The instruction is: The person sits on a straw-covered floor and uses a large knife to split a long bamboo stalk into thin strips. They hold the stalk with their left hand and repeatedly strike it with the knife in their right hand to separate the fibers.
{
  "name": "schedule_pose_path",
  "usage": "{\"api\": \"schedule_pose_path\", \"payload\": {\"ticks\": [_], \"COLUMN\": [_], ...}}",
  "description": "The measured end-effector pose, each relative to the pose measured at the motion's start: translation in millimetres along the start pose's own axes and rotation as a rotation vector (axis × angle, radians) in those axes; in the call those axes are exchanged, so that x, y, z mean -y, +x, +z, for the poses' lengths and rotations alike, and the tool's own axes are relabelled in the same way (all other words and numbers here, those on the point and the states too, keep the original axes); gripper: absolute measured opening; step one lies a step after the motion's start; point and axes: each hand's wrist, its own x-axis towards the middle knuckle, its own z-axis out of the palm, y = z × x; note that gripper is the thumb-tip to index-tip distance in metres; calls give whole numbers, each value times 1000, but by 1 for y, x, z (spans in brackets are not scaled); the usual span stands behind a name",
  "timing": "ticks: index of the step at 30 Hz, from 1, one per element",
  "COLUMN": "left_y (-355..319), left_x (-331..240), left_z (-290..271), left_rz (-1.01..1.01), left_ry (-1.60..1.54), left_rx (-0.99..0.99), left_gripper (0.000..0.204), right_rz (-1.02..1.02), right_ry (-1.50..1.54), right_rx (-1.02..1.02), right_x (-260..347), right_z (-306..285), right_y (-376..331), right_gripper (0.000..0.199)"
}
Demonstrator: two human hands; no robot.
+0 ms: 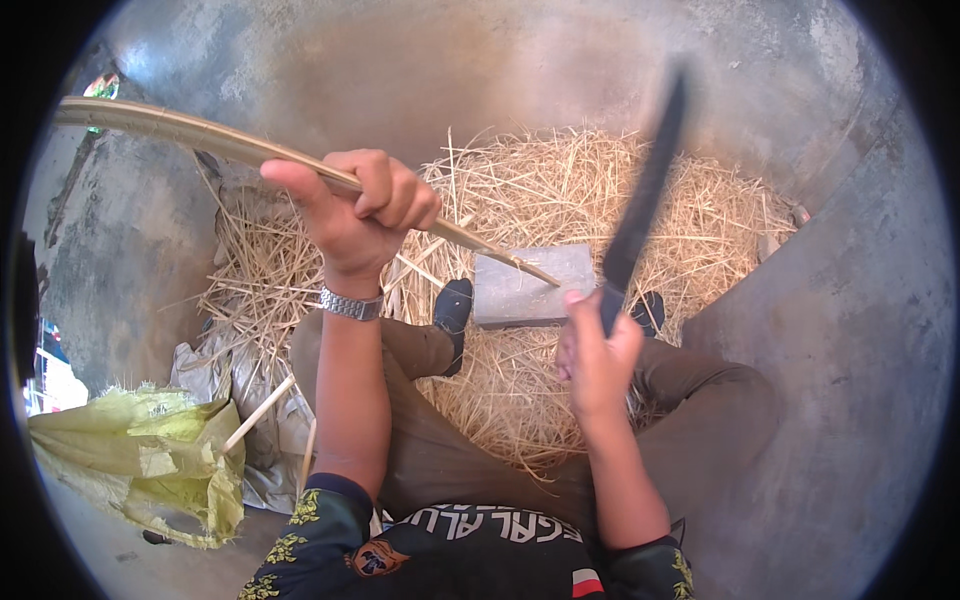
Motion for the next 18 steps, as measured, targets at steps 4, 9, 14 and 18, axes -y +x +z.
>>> {"api": "schedule_pose_path", "payload": {"ticks": [4,9,14,18], "left_y": [5,-3,-2,1], "left_x": [3,-6,-3,-3], "left_z": [5,-4,-1,7], "left_rz": [24,24,10,-7], "left_ry": [-55,38,-9,9], "left_rx": [98,6,16,35], "left_gripper": [80,79,79,79], "right_rz": [-390,251,-22,-388], "right_ry": [265,-481,-95,303], "right_rx": [-143,188,-18,-69], "right_x": [-78,-101,-12,-87], "right_z": [6,-8,1,-1], "right_y": [-5,27,4,3], "right_gripper": [28,24,23,24]}}
